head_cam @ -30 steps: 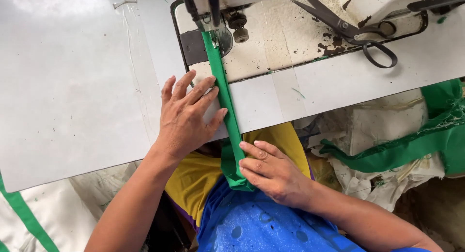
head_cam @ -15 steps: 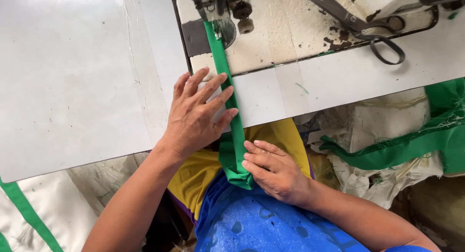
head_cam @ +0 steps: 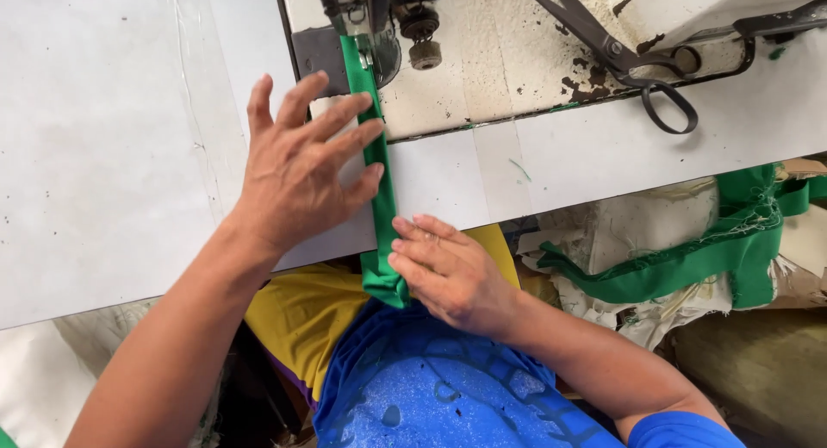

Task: Sewing green fabric strips to create long straps using an industrial sewing machine.

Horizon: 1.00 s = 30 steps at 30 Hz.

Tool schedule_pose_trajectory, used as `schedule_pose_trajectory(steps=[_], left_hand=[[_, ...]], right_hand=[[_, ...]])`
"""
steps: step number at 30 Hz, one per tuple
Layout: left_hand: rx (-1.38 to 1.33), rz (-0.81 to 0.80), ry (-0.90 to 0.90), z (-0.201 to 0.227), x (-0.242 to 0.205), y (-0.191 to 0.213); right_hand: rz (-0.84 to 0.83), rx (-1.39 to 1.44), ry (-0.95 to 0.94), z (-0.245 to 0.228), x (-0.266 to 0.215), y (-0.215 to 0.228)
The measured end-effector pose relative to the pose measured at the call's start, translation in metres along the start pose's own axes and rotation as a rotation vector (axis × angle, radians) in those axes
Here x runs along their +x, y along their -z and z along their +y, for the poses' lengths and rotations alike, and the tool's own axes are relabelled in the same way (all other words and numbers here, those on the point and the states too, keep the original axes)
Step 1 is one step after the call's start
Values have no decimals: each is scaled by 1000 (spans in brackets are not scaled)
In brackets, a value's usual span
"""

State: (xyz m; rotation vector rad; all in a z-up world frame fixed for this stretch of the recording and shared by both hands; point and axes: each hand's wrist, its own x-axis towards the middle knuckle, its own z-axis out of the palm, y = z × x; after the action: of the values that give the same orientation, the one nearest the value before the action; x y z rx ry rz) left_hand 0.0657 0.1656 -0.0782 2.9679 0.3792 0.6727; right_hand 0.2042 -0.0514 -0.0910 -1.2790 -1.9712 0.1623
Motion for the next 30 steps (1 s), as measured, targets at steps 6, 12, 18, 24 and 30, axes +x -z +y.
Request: schedule_pose_trajectory(steps=[6, 12, 18, 24, 30], left_hand=[[-55, 71, 57, -6, 4, -6], [-20, 89, 56, 17, -11, 4], [-66, 109, 59, 25, -13, 6], [-33, 96, -32, 27, -14, 13], [118, 312, -279, 23, 15, 25]], right_hand=[[-6, -237, 44, 0, 27, 14], [-37, -136, 91, 9, 12, 9], [-67, -101, 139, 8, 15, 21], [31, -65, 78, 9, 15, 19], [184, -38, -87, -4, 28, 24]])
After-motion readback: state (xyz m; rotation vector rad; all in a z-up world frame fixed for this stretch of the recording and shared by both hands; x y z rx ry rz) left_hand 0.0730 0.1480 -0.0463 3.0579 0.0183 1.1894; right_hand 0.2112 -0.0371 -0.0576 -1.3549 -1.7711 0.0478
